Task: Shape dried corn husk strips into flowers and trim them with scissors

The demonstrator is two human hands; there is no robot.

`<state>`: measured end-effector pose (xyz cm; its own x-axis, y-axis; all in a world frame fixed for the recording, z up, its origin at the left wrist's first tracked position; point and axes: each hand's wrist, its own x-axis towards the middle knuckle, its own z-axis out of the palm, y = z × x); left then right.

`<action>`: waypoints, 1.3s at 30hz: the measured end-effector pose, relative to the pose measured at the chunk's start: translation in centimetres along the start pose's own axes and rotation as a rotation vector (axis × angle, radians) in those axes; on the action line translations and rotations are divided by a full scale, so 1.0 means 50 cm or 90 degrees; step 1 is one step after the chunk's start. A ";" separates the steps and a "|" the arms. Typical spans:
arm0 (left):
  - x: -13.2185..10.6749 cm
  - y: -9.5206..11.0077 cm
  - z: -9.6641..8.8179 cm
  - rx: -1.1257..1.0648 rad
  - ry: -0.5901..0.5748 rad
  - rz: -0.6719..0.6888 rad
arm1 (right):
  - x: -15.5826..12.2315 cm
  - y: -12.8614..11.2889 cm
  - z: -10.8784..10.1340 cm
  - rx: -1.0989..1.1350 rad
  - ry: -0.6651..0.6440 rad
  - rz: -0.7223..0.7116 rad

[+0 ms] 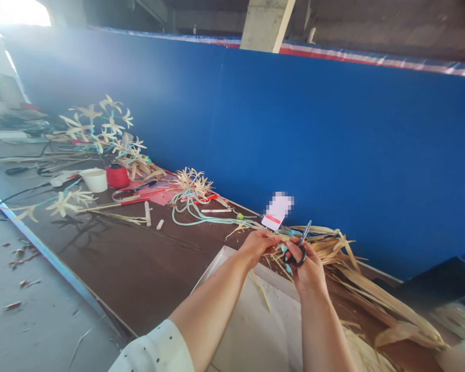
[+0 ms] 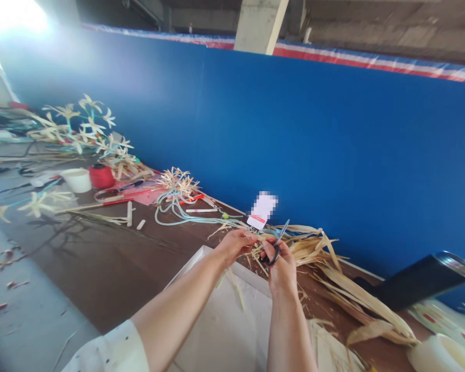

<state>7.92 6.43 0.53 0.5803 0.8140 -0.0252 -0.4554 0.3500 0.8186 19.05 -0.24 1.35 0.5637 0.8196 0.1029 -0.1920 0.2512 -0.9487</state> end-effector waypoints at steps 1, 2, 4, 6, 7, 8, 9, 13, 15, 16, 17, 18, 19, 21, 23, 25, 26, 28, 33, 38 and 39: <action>0.003 -0.001 0.000 0.008 0.016 0.009 | 0.000 0.000 -0.001 -0.009 0.005 -0.003; 0.006 -0.002 -0.002 0.011 0.037 0.020 | 0.000 0.001 -0.001 -0.021 0.005 -0.005; 0.012 -0.003 -0.005 0.005 0.091 0.053 | -0.003 0.001 0.000 -0.063 -0.009 -0.002; 0.016 0.001 -0.008 -0.003 0.148 0.091 | -0.008 0.003 0.004 -0.119 -0.049 0.014; 0.016 0.004 -0.008 -0.005 0.170 0.105 | -0.011 0.004 0.007 -0.149 -0.077 0.022; 0.016 0.007 -0.008 -0.009 0.188 0.119 | -0.014 0.006 0.011 -0.180 -0.103 0.029; 0.015 0.011 -0.007 -0.012 0.203 0.129 | -0.017 0.009 0.016 -0.207 -0.125 0.034; 0.006 0.020 0.000 -0.023 0.248 0.168 | -0.026 0.017 0.040 -0.269 -0.177 0.037; 0.004 0.021 0.002 -0.022 0.264 0.168 | -0.031 0.020 0.053 -0.276 -0.189 0.035; 0.003 0.020 0.003 -0.025 0.271 0.159 | -0.033 0.021 0.058 -0.276 -0.189 0.034; 0.002 0.020 0.003 -0.030 0.277 0.149 | -0.035 0.021 0.062 -0.273 -0.186 0.035; 0.002 0.019 0.004 -0.038 0.285 0.141 | -0.037 0.022 0.066 -0.266 -0.183 0.035; 0.002 0.019 0.004 -0.046 0.292 0.137 | -0.038 0.023 0.068 -0.257 -0.185 0.034; 0.003 0.019 0.004 -0.061 0.302 0.143 | -0.040 0.024 0.070 -0.241 -0.195 0.034; 0.002 0.019 0.006 -0.067 0.304 0.147 | -0.041 0.024 0.069 -0.231 -0.198 0.042; 0.001 0.018 0.009 -0.068 0.303 0.153 | -0.040 0.024 0.068 -0.228 -0.188 0.048; 0.001 0.017 0.011 -0.067 0.301 0.156 | -0.039 0.024 0.068 -0.228 -0.182 0.047; 0.000 0.014 0.013 -0.065 0.288 0.155 | -0.037 0.025 0.067 -0.227 -0.169 0.037; 0.001 -0.003 0.015 -0.075 0.260 0.098 | -0.031 0.031 0.062 -0.203 -0.145 0.026; 0.005 -0.011 0.013 -0.075 0.258 0.076 | -0.026 0.036 0.057 -0.208 -0.146 0.015; 0.006 -0.010 0.014 -0.082 0.264 0.082 | -0.026 0.036 0.057 -0.215 -0.144 0.013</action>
<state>8.79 6.17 0.51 0.2064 0.9623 -0.1769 -0.6012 0.2674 0.7530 15.68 0.60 0.35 0.3638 0.9248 0.1110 0.0944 0.0820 -0.9922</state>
